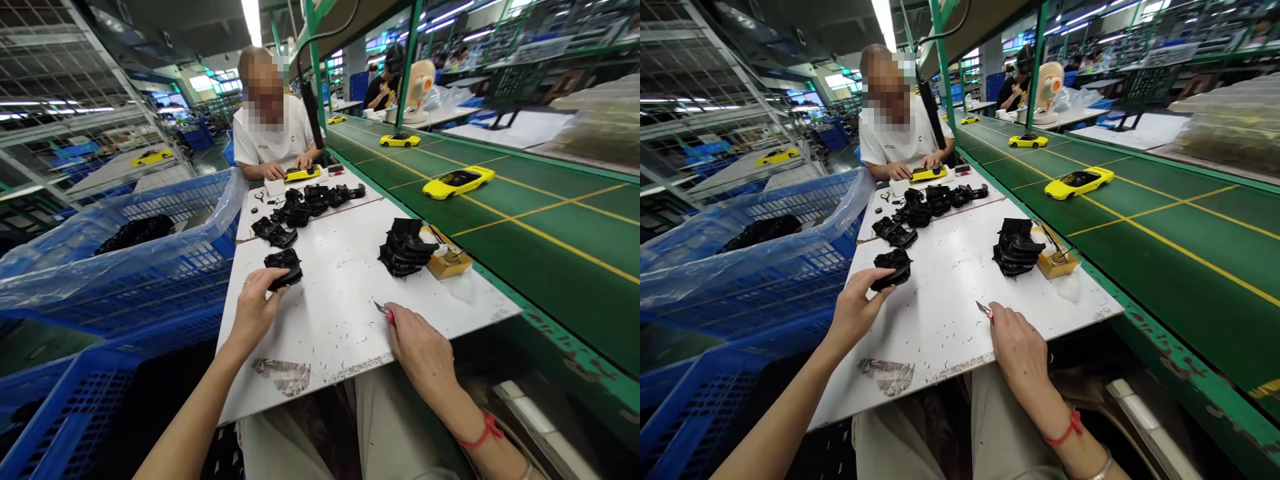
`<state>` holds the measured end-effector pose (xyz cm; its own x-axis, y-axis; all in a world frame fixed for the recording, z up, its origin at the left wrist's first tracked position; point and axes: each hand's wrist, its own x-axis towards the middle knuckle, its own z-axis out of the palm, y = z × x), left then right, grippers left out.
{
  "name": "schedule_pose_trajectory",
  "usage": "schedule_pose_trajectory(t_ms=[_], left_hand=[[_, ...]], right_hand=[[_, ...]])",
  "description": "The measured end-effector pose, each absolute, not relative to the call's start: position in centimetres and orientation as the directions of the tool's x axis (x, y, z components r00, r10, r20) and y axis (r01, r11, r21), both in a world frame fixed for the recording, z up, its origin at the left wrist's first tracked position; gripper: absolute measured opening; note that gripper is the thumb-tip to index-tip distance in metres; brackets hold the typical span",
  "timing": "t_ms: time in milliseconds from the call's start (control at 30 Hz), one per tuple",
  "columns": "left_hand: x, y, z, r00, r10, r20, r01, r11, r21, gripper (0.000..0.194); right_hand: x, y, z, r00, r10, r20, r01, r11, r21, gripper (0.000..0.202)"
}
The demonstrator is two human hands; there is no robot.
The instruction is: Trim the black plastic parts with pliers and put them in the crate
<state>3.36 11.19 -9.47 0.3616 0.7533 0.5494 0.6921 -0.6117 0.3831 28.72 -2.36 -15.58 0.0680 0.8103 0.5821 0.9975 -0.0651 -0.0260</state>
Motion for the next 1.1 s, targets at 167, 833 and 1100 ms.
schedule_pose_trajectory(t_ms=[167, 833, 1100], left_hand=[[4.0, 17.7, -9.7, 0.274, 0.782, 0.560, 0.776, -0.523, 0.352, 0.026], [7.5, 31.4, -13.2, 0.301, 0.862, 0.408, 0.855, -0.433, 0.284, 0.046], [7.0, 28.3, -12.0, 0.231, 0.923, 0.309, 0.888, -0.330, 0.321, 0.075]], right_hand=[[29.3, -0.8, -16.5, 0.074, 0.799, 0.596, 0.994, -0.106, 0.018, 0.022], [29.3, 0.4, -17.4, 0.012, 0.810, 0.586, 0.998, 0.031, -0.062, 0.021], [29.4, 0.4, -17.5, 0.019, 0.815, 0.579, 0.998, 0.020, -0.062, 0.021]])
